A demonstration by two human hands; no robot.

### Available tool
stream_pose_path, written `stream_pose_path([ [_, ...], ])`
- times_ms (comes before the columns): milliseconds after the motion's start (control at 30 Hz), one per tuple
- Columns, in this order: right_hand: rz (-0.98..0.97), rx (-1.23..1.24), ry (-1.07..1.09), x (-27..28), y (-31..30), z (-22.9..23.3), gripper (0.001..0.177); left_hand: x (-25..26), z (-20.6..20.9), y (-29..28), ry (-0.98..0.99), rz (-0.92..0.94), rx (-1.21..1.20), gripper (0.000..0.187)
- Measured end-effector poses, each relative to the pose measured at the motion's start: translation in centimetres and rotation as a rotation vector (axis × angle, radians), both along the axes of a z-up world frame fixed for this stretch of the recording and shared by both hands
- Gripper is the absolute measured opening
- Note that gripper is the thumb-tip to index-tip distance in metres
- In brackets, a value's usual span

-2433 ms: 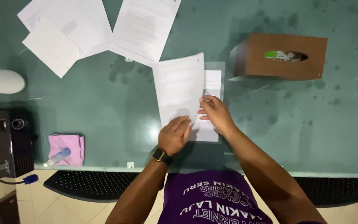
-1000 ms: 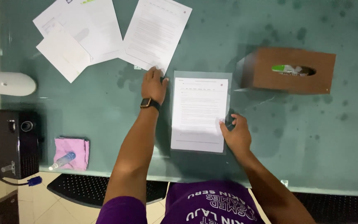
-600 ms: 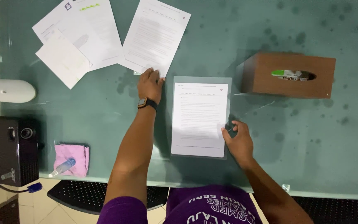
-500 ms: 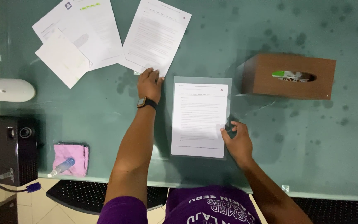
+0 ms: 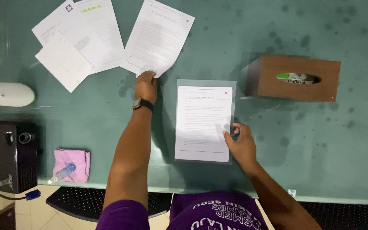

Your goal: Clearing various items from a glass table and organizing papers into a plastic folder.

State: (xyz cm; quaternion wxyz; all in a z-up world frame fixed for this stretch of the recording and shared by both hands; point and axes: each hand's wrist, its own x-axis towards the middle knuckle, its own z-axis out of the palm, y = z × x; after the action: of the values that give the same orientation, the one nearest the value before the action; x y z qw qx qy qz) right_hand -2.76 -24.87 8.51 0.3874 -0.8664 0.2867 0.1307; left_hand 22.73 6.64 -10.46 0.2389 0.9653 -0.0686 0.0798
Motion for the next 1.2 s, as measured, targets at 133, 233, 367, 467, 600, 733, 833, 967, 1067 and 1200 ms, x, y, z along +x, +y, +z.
stream_pose_path([
  [133,-0.012,0.015,0.011,0.4,0.4,0.3,0.054,0.3,2.4,0.4,0.044,0.085,-0.093,0.022],
  [233,-0.007,0.011,-0.014,0.5,0.5,0.0,0.051,0.2,5.8,0.4,-0.063,0.123,-0.130,0.009],
  [367,-0.053,0.114,0.032,0.8,0.7,-0.8,0.044,-1.7,10.5,-0.5,-0.140,0.017,-0.178,0.008],
  [467,-0.072,0.197,0.040,1.4,1.1,0.1,0.040,-4.7,12.7,-1.3,-0.188,-0.086,-0.079,0.007],
  [600,-0.097,0.355,-0.011,2.6,1.5,1.9,0.032,-10.2,14.7,-3.4,-0.389,-0.303,0.071,0.008],
  [733,-0.146,0.571,-0.104,3.7,2.2,3.5,0.036,-17.0,14.6,-6.8,-0.270,-0.333,0.035,0.010],
  [833,-0.170,0.628,-0.031,3.9,2.2,4.0,0.047,-21.4,13.2,-9.2,-0.261,-0.381,-0.045,0.012],
  [967,-0.155,0.522,0.067,2.9,1.3,0.6,0.052,-26.3,10.3,-11.1,-0.203,-0.428,-0.061,0.013],
  [1067,-0.116,0.382,0.094,1.8,0.5,-1.4,0.047,-27.7,12.5,-11.6,-0.120,-0.467,-0.132,0.025],
  [1200,-0.072,0.215,0.144,0.5,-0.1,-2.7,0.042,-27.6,13.0,-10.4,0.020,-0.434,-0.257,0.048],
])
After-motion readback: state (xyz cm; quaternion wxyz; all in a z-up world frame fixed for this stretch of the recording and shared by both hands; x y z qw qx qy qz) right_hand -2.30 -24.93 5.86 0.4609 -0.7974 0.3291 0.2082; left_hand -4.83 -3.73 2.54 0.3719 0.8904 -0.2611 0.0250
